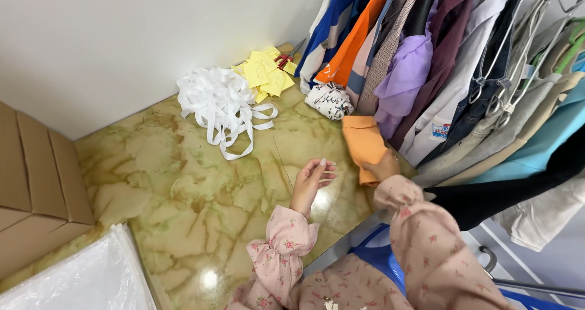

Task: The person folds an orange t-shirt and places it on a green hanger, then hangs it on a clothing rack. They then fold a patterned white shirt and hang it on a metal hanger on the same rack. Finally, they fold the orange t-shirt again by hand.

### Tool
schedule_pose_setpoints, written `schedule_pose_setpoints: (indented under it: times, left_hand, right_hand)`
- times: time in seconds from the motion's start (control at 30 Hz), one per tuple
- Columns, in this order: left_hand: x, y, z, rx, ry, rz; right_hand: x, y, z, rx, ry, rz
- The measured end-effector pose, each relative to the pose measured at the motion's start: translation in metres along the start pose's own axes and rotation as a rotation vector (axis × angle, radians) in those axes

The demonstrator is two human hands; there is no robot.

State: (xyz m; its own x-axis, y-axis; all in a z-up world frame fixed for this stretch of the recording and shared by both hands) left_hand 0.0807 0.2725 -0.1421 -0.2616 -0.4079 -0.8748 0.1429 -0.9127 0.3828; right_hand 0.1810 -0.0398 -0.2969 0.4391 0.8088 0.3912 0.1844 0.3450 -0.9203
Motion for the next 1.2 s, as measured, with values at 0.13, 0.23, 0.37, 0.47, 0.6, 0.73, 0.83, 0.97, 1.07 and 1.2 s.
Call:
schedule_pose_setpoints:
  times: [0.13, 0.23, 0.37, 0.47, 0.6, 0.73, 0.83, 0.97, 1.07, 1.2]
  left_hand:
    - [0.018, 0.011, 0.0, 0.022, -0.077, -0.076]
    - [0.001, 0.027, 0.021, -0.017, -0.159, -0.136]
    - [-0.029, 0.044, 0.038, -0.131, -0.079, 0.06]
    - [-0.026, 0.024, 0.043, -0.197, -0.033, 0.194]
    - [-0.011, 0.032, 0.056, -0.118, -0.065, 0.32]
    - [0.011, 0.051, 0.076, 0.023, -0.03, 0.378]
    - [0.016, 0.071, 0.113, 0.094, -0.001, 0.278]
    - [0.042, 0.094, 0.135, 0.203, 0.053, 0.048]
    - [0.054, 0.106, 0.152, 0.167, 0.061, 0.007]
    - [0.028, 0.12, 0.201, 0.071, -0.026, 0.023]
  right_hand:
    - [0.09, -0.097, 0.087, -0.189, -0.253, -0.105]
    - [0.125, -0.139, 0.131, -0.416, -0.597, -0.193]
    - [0.151, -0.179, 0.192, -0.509, -0.977, -0.123]
    - [0.157, -0.208, 0.211, -0.107, -1.002, -0.486]
    - [0.132, -0.218, 0.205, 0.06, -0.735, -0.784]
    - [0.11, -0.215, 0.225, 0.345, -0.553, -0.917]
    - [0.081, -0.206, 0.236, 0.348, -0.514, -0.722]
    - [0.037, -0.215, 0.25, 0.089, -0.416, -0.638]
    - [0.016, -0.235, 0.269, -0.041, -0.364, -0.665]
    - [0.006, -0.262, 0.295, -0.044, -0.448, -0.757]
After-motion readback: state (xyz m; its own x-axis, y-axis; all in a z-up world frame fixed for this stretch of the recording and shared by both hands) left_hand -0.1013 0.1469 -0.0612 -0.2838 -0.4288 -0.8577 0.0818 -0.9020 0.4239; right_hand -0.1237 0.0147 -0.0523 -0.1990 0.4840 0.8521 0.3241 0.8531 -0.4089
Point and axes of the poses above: each hand's wrist, its own z-axis away from the middle knuckle, its own y-axis out of the palm, x = y × z, the point moved 7 cm from there along -z, towards the middle knuckle, and after that the axes turned 8 degrees about -x, right-handed, at the moved point
